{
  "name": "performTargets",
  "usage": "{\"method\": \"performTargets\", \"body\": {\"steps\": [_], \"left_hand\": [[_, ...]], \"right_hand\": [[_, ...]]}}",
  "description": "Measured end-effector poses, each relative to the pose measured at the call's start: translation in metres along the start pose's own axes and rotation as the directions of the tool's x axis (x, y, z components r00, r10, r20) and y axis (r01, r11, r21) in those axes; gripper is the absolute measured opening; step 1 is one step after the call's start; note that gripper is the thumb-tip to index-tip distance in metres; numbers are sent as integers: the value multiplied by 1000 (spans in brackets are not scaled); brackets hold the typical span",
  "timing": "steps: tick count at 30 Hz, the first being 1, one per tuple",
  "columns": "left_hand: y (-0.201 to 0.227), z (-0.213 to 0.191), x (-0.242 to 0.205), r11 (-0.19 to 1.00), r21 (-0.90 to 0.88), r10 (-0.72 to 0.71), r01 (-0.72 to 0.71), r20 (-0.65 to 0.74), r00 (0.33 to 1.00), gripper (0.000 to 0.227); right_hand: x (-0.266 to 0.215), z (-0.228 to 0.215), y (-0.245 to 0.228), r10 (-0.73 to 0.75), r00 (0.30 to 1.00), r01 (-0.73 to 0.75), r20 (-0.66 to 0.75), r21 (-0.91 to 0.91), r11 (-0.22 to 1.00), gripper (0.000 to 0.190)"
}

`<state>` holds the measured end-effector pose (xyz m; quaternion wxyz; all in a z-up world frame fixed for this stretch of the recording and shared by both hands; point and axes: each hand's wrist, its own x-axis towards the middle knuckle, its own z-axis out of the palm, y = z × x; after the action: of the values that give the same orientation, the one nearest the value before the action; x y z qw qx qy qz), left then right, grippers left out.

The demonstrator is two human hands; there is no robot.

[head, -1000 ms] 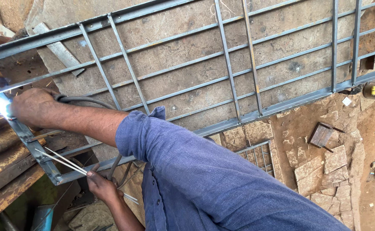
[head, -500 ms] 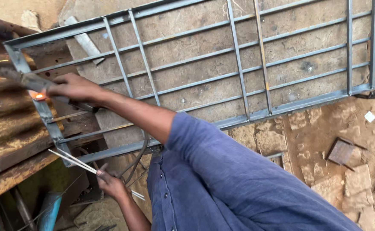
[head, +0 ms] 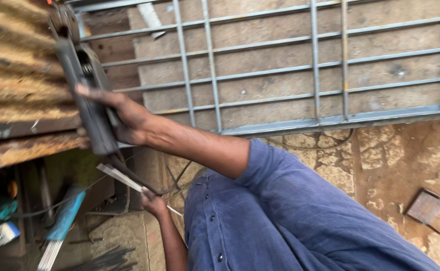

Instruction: The person welds the joints of a rectangular metal frame by hand using a welding torch and electrodes, occasionally measuring the frame with a tape measure and repositioning it on the ground.

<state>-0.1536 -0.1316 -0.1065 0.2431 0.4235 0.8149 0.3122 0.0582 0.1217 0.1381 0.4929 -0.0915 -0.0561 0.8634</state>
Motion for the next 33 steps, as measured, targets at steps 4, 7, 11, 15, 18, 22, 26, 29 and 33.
{"method": "performTargets", "body": {"steps": [4,7,11,15,18,22,26,29,33], "left_hand": [[-27,-39,4,979,116,158,-170,100,982,40],[-38,-86,2,1000,22,-8,6,89,996,31],[-22,-144,-3,978,-109,-179,175,-25,984,22],[-28,-181,6,965,-263,-23,-4,-100,995,27],[-24,-199,7,962,-274,-8,-19,-97,995,23],[-4,-215,9,969,-220,113,-115,-22,993,23],[23,-219,16,966,-103,242,-238,34,970,21],[54,-214,32,920,-94,384,-380,28,923,20],[113,-220,55,813,-33,580,-581,-23,814,15]], "right_hand": [[-30,6,76,182,981,-181,65,-18,983,54],[-58,-6,127,225,974,-226,-26,-210,951,59],[-85,-32,174,394,911,-413,-123,-265,871,70],[-118,-59,206,540,786,-609,-301,-231,759,73],[-131,-65,208,561,713,-685,-420,-246,686,70],[-119,-53,143,422,753,-649,-504,-463,604,55],[-65,-34,70,108,890,-314,-442,-425,849,53],[-76,-18,59,70,944,-254,-324,-572,779,62],[-117,-10,72,172,960,-278,-220,-690,668,71]]}}
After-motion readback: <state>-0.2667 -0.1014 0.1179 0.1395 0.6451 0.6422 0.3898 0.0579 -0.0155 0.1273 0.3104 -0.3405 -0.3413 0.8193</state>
